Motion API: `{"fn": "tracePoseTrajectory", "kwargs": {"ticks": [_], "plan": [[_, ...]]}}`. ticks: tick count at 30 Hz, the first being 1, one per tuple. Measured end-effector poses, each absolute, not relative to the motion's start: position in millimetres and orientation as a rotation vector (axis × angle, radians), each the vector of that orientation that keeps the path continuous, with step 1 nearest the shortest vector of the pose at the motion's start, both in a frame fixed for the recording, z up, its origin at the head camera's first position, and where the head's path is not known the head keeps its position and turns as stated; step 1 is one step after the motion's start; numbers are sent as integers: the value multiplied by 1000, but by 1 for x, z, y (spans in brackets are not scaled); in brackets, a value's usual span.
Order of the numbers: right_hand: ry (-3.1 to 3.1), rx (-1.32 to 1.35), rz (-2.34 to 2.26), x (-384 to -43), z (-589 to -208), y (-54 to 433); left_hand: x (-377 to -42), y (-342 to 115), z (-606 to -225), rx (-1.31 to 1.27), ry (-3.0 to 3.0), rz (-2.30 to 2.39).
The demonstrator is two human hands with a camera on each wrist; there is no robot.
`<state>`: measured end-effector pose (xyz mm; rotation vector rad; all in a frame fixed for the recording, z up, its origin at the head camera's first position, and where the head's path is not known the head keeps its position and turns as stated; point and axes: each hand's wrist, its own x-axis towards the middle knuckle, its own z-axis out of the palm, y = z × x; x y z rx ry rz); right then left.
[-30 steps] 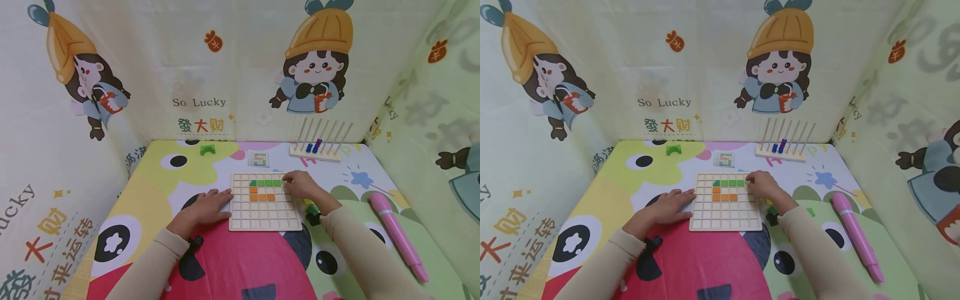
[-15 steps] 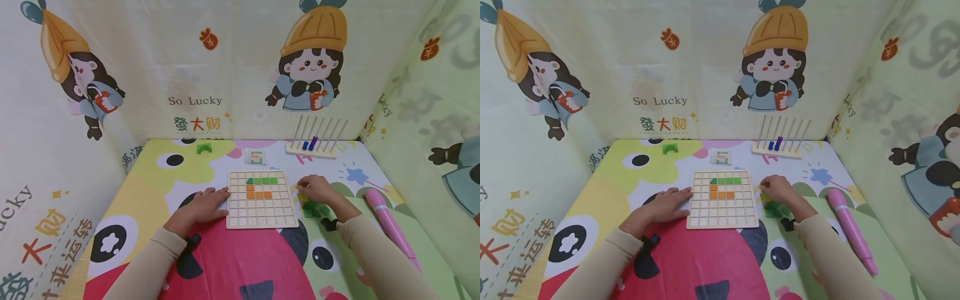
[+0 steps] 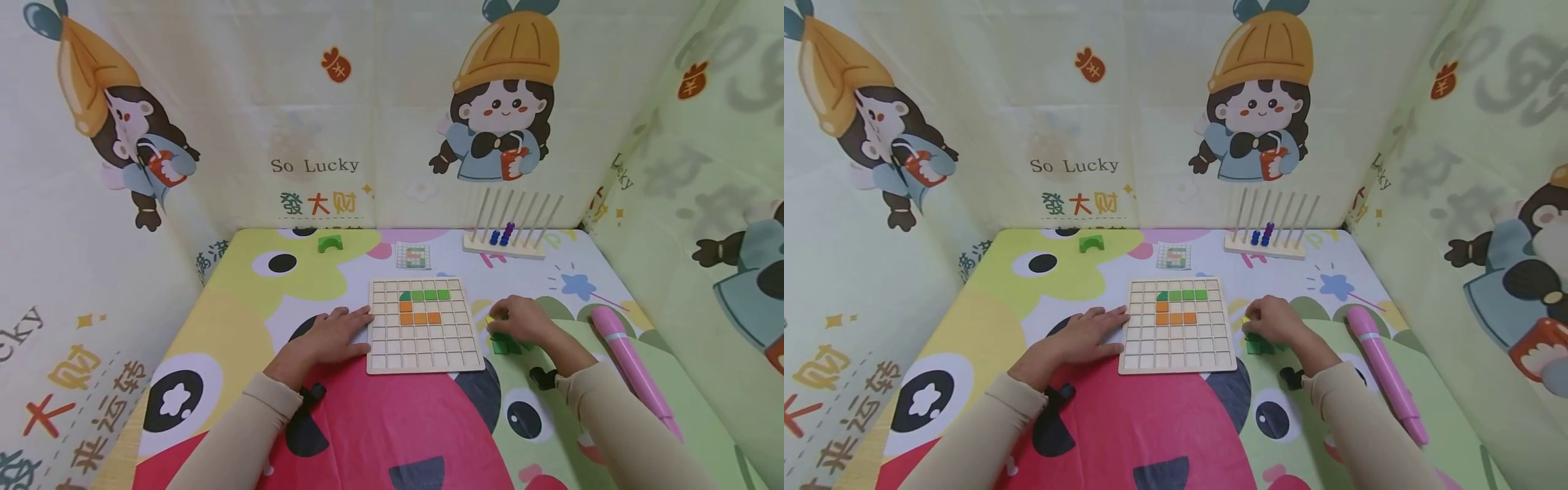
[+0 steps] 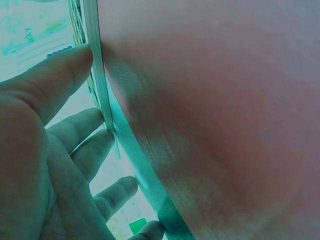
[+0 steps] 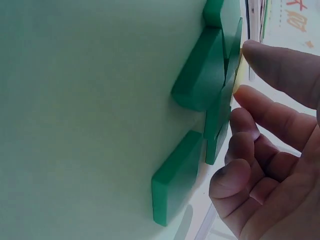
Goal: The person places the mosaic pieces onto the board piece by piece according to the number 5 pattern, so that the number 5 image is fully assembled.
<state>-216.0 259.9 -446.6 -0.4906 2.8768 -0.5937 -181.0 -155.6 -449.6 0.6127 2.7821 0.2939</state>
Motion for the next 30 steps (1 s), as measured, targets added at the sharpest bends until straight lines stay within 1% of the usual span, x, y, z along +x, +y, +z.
{"fn": "tracePoseTrajectory", "kwargs": {"ticks": [22, 30], "plan": [[2940, -408, -612, -208, -446, 246, -181, -156, -451, 597, 2779, 296], [2947, -494, -650, -206, -448, 252, -179, -156, -448, 611, 2784, 330]]}}
